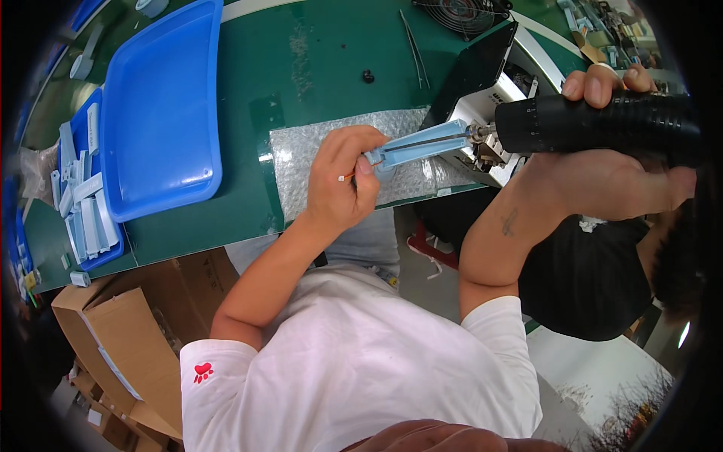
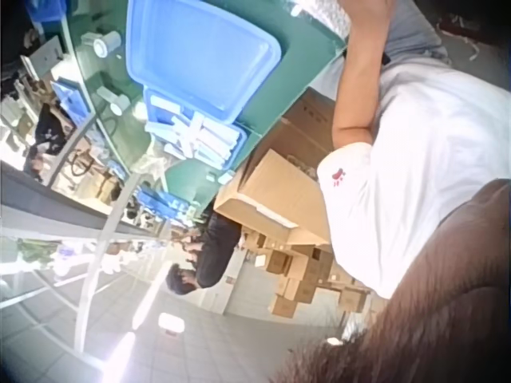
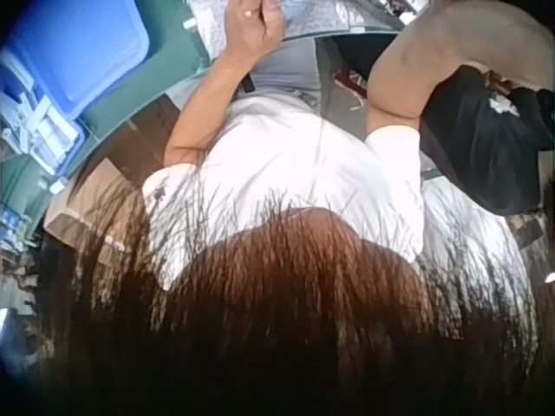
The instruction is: The person uses a handheld power tool to drive screws into light blue plastic components at a green assembly table. They repeatedly pick up parts from a blue bin, secure them with the tool, and place the finished units onto the table. The process is repetitive and involves handling multiple identical plastic pieces.
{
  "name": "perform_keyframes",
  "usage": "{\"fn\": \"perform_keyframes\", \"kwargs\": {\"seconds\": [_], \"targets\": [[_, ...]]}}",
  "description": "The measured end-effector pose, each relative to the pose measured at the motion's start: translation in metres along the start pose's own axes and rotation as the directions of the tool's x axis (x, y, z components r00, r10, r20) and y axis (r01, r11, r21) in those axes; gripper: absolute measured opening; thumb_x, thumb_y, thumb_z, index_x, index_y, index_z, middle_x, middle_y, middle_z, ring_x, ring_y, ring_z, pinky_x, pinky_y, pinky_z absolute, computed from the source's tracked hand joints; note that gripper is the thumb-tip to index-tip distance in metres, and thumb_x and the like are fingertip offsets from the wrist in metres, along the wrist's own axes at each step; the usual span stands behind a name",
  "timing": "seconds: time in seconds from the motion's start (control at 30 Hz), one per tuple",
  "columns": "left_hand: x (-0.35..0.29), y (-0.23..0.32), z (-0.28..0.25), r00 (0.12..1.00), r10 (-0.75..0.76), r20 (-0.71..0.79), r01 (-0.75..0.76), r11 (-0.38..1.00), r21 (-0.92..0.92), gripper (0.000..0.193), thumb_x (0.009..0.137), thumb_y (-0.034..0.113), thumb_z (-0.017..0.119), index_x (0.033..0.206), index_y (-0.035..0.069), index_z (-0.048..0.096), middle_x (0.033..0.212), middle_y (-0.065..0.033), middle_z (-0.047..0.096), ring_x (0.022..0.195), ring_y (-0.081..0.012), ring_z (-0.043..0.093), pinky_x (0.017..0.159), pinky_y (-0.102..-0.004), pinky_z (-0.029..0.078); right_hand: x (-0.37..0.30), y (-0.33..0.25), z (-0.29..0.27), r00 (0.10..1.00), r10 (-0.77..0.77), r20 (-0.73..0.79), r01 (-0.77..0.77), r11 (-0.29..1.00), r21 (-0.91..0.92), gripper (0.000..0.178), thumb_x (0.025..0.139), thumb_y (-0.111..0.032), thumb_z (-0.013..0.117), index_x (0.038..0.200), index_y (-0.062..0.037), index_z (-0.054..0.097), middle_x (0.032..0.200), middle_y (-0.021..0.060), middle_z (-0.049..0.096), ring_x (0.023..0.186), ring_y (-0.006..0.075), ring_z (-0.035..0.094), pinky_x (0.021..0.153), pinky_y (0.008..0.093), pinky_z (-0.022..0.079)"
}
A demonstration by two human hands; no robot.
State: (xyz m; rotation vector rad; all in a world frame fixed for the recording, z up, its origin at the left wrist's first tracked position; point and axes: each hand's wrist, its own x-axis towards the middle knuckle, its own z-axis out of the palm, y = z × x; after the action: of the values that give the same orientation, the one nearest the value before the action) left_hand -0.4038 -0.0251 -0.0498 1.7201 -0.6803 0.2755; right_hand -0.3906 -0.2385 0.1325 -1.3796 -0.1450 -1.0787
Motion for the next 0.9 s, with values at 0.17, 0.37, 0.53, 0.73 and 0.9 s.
{"fn": "perform_keyframes", "kwargs": {"seconds": [0.17, 0.37, 0.53, 0.73, 0.9], "targets": [[0.001, -0.001, 0.004, 0.999, 0.014, -0.045, -0.015, 1.000, -0.026, 0.023, 0.087, 0.006, 0.049, 0.100, -0.001, 0.066, 0.101, -0.0174, 0.066, 0.087, -0.0337, 0.060, 0.078, -0.0402, 0.050, 0.003, 0.001, -0.004, 0.999, 0.023, 0.027, -0.022, 1.000, -0.018, 0.071, 0.093, -0.059, 0.025, 0.099, 0.0065, 0.052, 0.088, 0.0200, 0.053, 0.063, 0.0263, 0.050, 0.058, 0.0423, 0.046], [0.001, -0.001, 0.003, 0.999, 0.021, -0.026, -0.021, 1.000, -0.007, 0.024, 0.090, 0.008, 0.047, 0.101, -0.002, 0.065, 0.102, -0.0181, 0.066, 0.089, -0.0330, 0.062, 0.080, -0.0395, 0.050, -0.001, -0.001, -0.004, 0.999, -0.021, 0.039, 0.017, 0.994, 0.104, 0.069, 0.093, -0.057, 0.027, 0.103, 0.0065, 0.050, 0.095, 0.0205, 0.053, 0.063, 0.0274, 0.049, 0.056, 0.0427, 0.044], [-0.002, -0.004, 0.001, 0.999, 0.040, 0.001, -0.040, 0.999, 0.023, 0.027, 0.095, 0.010, 0.043, 0.104, -0.005, 0.064, 0.103, -0.0196, 0.068, 0.093, -0.0327, 0.065, 0.085, -0.0382, 0.051, -0.008, -0.002, -0.010, 1.000, -0.030, 0.002, 0.029, 0.995, 0.091, 0.066, 0.094, -0.056, 0.029, 0.105, 0.0049, 0.051, 0.097, 0.0210, 0.054, 0.064, 0.0280, 0.050, 0.055, 0.0411, 0.043], [0.001, 0.000, 0.001, 0.999, 0.030, 0.012, -0.030, 0.999, 0.027, 0.027, 0.095, 0.008, 0.042, 0.105, -0.004, 0.064, 0.104, -0.0201, 0.067, 0.093, -0.0330, 0.065, 0.085, -0.0382, 0.051, -0.003, -0.010, -0.013, 0.999, -0.026, -0.033, 0.028, 0.999, 0.037, 0.066, 0.092, -0.061, 0.035, 0.105, 0.0020, 0.053, 0.096, 0.0200, 0.054, 0.064, 0.0268, 0.050, 0.055, 0.0392, 0.043], [0.000, 0.000, 0.001, 1.000, 0.003, -0.030, -0.003, 1.000, 0.010, 0.025, 0.092, 0.009, 0.045, 0.103, -0.002, 0.065, 0.103, -0.0186, 0.067, 0.091, -0.0348, 0.063, 0.083, -0.0403, 0.050, 0.037, -0.060, -0.039, 0.995, -0.091, -0.039, 0.091, 0.996, 0.021, 0.066, 0.090, -0.063, 0.041, 0.099, 0.0009, 0.051, 0.089, 0.0146, 0.053, 0.067, 0.0232, 0.053, 0.055, 0.0368, 0.045]]}}
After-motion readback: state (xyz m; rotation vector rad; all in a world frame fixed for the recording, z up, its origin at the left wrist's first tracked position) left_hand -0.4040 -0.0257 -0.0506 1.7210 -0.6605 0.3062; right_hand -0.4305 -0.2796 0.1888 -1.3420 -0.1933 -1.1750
